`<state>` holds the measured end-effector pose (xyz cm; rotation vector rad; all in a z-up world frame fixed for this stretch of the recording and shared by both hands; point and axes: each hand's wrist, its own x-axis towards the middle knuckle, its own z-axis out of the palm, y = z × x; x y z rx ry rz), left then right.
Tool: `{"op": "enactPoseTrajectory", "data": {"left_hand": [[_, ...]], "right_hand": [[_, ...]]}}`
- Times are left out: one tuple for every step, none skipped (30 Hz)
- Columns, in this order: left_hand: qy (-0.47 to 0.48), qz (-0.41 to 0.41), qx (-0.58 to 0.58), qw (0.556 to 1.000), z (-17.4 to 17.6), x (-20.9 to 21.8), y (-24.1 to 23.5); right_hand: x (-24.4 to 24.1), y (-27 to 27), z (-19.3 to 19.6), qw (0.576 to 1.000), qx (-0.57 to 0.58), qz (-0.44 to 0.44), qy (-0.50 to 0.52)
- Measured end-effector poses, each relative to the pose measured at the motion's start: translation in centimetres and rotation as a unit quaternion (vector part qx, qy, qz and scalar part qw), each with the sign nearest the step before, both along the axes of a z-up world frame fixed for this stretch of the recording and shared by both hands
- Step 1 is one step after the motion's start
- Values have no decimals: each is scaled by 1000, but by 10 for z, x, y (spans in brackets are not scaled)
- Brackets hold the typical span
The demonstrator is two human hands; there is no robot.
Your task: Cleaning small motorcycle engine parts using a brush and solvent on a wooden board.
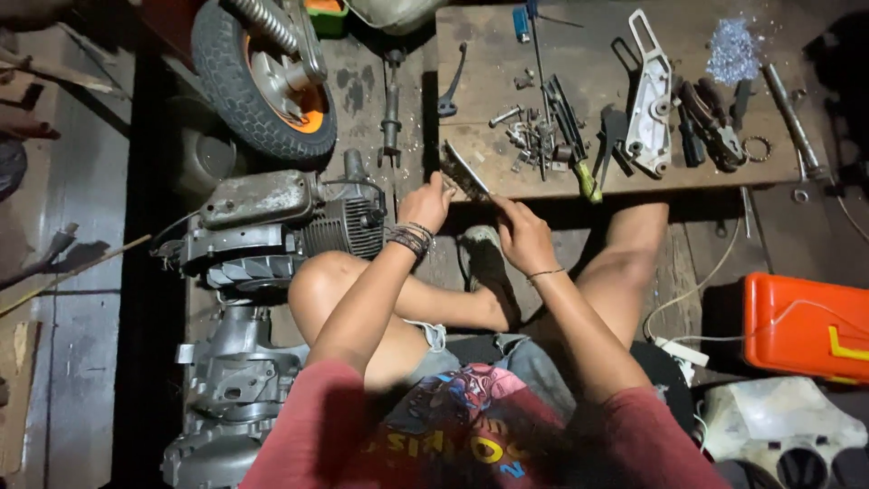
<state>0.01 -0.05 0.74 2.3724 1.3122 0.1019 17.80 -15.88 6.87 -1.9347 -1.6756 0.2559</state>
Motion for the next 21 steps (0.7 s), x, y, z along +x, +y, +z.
{"op": "enactPoseTrajectory", "data": {"left_hand": [[0,-2,-4,1000,-1,0,-4],[6,4,2,1000,1,0,-3],[13,9,9,1000,3,1,-2],[13,8,7,1000,1,1,-3],[15,8,7,1000,-2,0,-3],[15,9,11,1000,-3,1,1],[15,9,14,1000,1,1,0],[15,7,17,1000,5,1,-2],[16,6,20,1000,8,1,-3],[15,6,23,1000,5,2,-3],[18,9,15,1000,2,2,-3],[22,14,7,1000,-1,2,0],[21,15,11,1000,3,3,1],[21,11,-3,1000,5,2,0],[21,6,-17,1000,7,0,0],[23,12,-21,999,10,-1,0],[16,11,-23,1000,12,-2,-1],[8,8,-23,1000,15,1,0],[8,11,-25,1000,11,0,1],[3,8,-24,1000,7,0,1],[-2,5,-24,1000,4,1,0]], "right_hand": [[1,-3,2,1000,-4,-2,0],[2,0,4,1000,2,5,12],[4,2,7,1000,7,13,24],[-1,10,14,1000,6,12,24],[-6,19,22,999,18,14,29],[-9,31,31,999,35,17,32],[-10,40,29,999,38,17,32],[-11,49,27,998,45,16,36],[-13,57,25,998,53,16,41],[-12,51,21,998,56,16,40],[-13,46,18,999,31,9,40],[-14,43,15,999,6,3,41],[-11,31,16,999,10,5,40],[-10,20,16,998,12,-14,57],[-8,9,16,997,13,-33,75],[-6,1,15,997,9,-27,78],[-4,-7,14,997,13,-18,69],[1,-14,14,998,19,-11,59],[0,-7,12,998,17,-8,60],[0,-1,11,997,41,-6,60],[1,3,10,996,64,-5,61]]}}
